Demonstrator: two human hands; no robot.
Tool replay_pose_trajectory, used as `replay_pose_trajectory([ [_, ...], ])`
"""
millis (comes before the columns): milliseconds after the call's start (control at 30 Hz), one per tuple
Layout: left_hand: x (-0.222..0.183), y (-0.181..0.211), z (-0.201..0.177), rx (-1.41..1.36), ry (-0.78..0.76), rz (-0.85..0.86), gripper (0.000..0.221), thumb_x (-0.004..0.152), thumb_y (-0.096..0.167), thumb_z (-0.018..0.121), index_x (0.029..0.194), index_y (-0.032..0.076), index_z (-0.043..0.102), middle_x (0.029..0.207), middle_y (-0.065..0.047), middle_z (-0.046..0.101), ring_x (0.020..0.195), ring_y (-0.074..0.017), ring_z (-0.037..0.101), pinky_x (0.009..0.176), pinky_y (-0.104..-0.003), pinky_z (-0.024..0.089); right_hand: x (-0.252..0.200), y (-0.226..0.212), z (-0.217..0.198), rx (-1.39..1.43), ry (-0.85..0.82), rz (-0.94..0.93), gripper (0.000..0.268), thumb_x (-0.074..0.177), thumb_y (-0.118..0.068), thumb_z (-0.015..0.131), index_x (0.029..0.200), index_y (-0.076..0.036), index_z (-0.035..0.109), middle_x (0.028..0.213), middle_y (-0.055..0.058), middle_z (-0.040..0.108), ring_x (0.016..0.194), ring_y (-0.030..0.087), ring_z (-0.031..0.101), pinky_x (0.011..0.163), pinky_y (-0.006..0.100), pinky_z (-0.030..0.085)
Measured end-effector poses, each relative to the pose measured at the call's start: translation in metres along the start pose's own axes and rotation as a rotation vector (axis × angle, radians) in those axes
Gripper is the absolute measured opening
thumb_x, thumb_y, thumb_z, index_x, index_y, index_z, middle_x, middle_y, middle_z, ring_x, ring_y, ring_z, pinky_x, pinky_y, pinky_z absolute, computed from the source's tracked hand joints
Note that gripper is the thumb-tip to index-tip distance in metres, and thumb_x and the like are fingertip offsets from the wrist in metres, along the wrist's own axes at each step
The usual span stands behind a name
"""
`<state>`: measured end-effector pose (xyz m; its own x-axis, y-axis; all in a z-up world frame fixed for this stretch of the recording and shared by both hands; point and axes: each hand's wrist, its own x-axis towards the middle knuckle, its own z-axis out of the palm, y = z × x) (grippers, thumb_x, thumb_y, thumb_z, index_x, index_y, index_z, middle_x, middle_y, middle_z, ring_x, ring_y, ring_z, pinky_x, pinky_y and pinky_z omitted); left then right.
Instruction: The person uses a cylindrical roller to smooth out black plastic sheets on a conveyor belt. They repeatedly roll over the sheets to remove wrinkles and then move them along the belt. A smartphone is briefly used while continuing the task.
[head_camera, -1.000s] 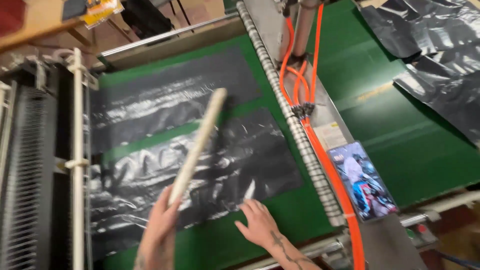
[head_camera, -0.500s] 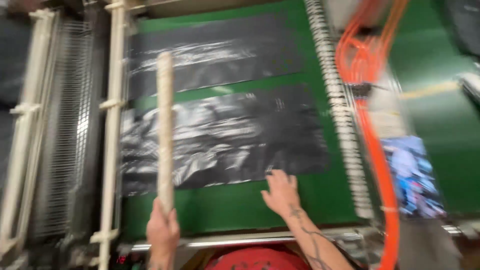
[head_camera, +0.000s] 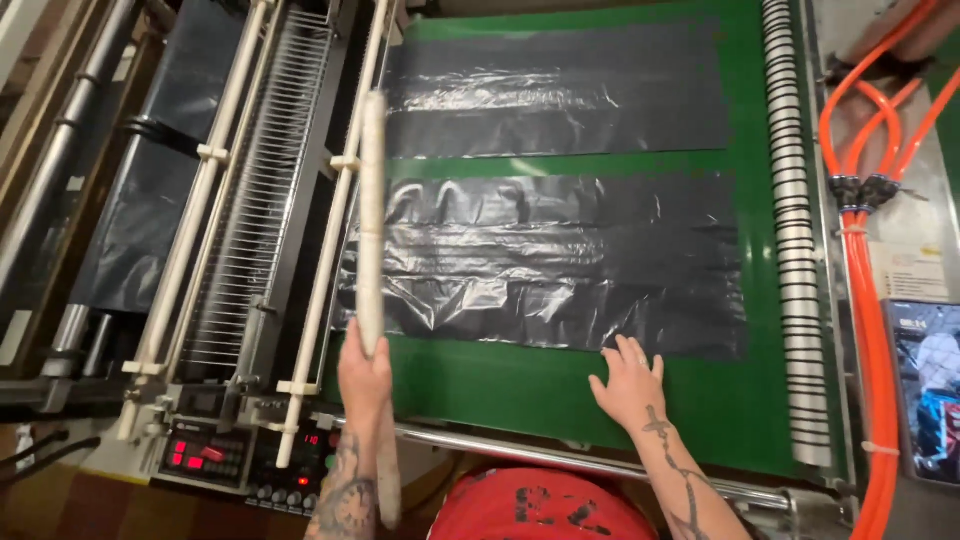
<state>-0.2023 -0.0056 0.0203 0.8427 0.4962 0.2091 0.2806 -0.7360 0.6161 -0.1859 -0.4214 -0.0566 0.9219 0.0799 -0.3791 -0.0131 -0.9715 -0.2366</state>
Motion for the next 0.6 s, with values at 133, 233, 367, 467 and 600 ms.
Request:
replay_pose_trajectory([
  [133, 0.054, 0.007, -0.007, 0.287, 0.001, -0.061, 0.063, 0.097, 0.033, 0.063, 0.155, 0.012, 0.049, 0.126, -0.023, 0.066, 0.108, -0.0429, 0.068, 0.090, -0.056, 0.055, -0.004, -0.002, -0.004, -0.008, -0.006, -0.008, 0.053, 0.093, -0.047, 0.062, 0.140, -0.022, 0.057, 0.165, 0.003, 0.038, 0.155, 0.022, 0.033, 0.123, 0.061, 0.026],
  [233, 0.097, 0.022, 0.003, 0.437, -0.051, -0.075, 0.066, 0.098, 0.039, 0.060, 0.159, 0.019, 0.043, 0.126, -0.017, 0.065, 0.104, -0.0399, 0.071, 0.087, -0.054, 0.057, -0.003, 0.004, 0.001, 0.013, -0.001, -0.015, 0.049, 0.092, -0.046, 0.062, 0.135, -0.022, 0.060, 0.164, 0.004, 0.039, 0.154, 0.022, 0.033, 0.122, 0.062, 0.027],
  [367, 0.141, 0.048, 0.048, 0.487, -0.072, 0.014, 0.064, 0.098, 0.039, 0.061, 0.156, 0.018, 0.045, 0.123, -0.015, 0.066, 0.104, -0.0374, 0.072, 0.086, -0.052, 0.058, -0.001, 0.006, 0.002, 0.042, 0.033, -0.006, 0.047, 0.090, -0.045, 0.064, 0.131, -0.021, 0.062, 0.162, 0.006, 0.042, 0.153, 0.025, 0.036, 0.120, 0.064, 0.029],
  [467, 0.135, 0.078, 0.112, 0.518, -0.128, 0.095, 0.065, 0.096, 0.039, 0.061, 0.155, 0.017, 0.045, 0.121, -0.015, 0.067, 0.099, -0.0389, 0.073, 0.084, -0.055, 0.059, -0.002, 0.008, 0.004, 0.056, 0.087, -0.023, 0.044, 0.089, -0.042, 0.066, 0.125, -0.018, 0.065, 0.157, 0.008, 0.047, 0.150, 0.026, 0.040, 0.117, 0.065, 0.032],
  [600, 0.077, 0.173, 0.202, 0.249, -0.253, 0.196, 0.059, 0.096, 0.032, 0.063, 0.149, 0.008, 0.049, 0.107, -0.023, 0.067, 0.094, -0.0452, 0.073, 0.079, -0.056, 0.060, 0.003, 0.009, -0.008, 0.085, 0.139, -0.016, 0.042, 0.084, -0.042, 0.070, 0.119, -0.018, 0.070, 0.141, 0.008, 0.059, 0.141, 0.025, 0.050, 0.113, 0.065, 0.035],
])
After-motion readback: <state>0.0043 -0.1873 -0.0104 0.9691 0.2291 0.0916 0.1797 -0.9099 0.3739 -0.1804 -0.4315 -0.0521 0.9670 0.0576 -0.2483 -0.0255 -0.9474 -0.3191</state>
